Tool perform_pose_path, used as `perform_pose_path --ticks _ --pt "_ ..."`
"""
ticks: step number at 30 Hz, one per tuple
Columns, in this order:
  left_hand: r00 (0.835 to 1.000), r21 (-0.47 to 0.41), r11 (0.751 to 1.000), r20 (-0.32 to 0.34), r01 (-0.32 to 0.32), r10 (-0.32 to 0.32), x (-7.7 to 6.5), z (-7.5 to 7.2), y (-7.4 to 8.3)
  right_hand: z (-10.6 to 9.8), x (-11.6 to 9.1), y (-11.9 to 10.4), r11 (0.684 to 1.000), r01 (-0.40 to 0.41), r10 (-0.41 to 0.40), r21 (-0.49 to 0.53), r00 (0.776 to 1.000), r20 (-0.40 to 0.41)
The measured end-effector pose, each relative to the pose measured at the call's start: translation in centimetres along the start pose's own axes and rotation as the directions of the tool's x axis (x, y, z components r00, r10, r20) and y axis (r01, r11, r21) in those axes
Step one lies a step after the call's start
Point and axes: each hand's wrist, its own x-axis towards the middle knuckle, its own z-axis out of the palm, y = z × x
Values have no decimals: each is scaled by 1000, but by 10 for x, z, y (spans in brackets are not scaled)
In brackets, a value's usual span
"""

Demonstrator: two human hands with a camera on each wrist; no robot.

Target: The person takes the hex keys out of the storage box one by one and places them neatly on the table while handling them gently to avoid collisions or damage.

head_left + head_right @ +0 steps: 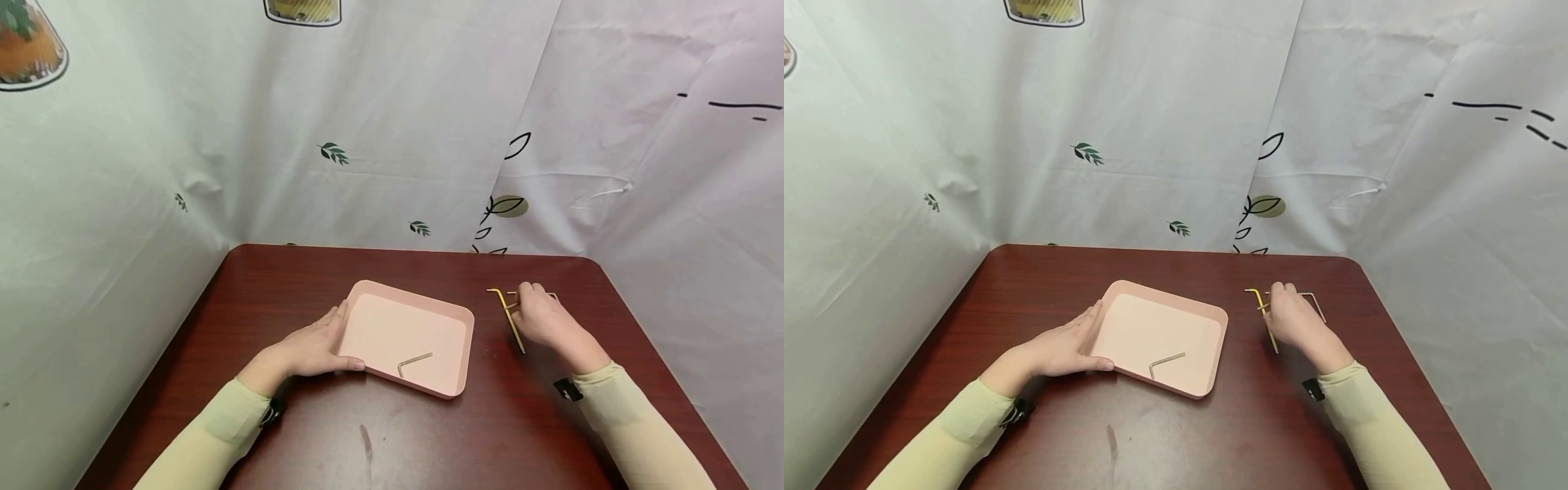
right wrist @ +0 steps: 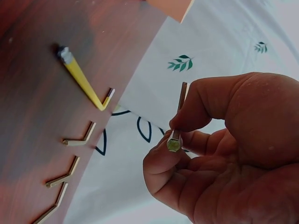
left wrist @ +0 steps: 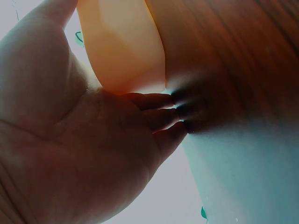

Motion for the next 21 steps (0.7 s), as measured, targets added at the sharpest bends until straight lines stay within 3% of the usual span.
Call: perform_pose_path --ticks 21 --pt "1000 8 1000 4 1 -1 -1 -1 0 4 2 21 1000 -12 12 -16 1000 -1"
